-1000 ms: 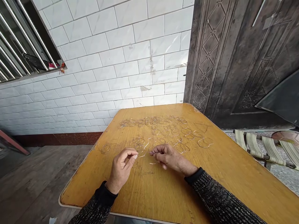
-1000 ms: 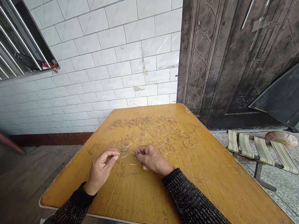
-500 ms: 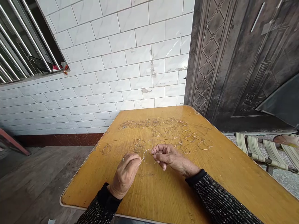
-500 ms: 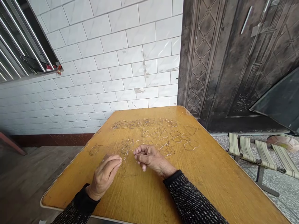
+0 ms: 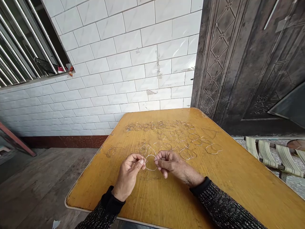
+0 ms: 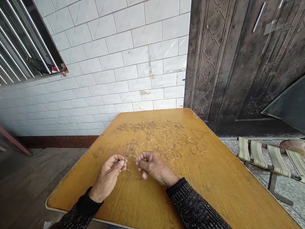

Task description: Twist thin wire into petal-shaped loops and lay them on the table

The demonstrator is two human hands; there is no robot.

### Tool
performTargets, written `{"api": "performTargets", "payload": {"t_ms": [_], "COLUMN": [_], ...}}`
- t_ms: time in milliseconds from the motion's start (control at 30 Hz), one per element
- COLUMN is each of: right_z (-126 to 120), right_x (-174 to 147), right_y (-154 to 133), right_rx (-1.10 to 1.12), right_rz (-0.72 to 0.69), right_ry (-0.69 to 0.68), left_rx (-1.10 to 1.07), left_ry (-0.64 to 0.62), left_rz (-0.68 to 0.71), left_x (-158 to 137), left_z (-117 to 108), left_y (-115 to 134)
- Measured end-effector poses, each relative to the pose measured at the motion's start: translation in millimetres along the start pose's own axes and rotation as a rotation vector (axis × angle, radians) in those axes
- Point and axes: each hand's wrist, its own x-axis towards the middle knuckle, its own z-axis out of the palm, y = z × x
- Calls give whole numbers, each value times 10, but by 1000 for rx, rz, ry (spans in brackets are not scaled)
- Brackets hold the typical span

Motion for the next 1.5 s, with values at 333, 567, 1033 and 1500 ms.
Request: {"api": "performTargets", "payload": {"t_ms": [333,567,1033,1500], "right_z": [-30,9,14,-114], "right_x": [29,8,20,40], "right_y": [43,14,8,-31], "right_rx": [-50,-173,-214,-71], "right_rz": [-66,-95,-52,-173], "right_ry": [64,22,68,277], "left_rx": [-402,-391,-452,326], "left_ry": [-219,-376,34,99], "left_rz": [-323,-385,-316,-278], "left_x": [16,17,84,155], "left_z": [-79,-57,-74,-799], "left_y": [0,-15,32,139]}}
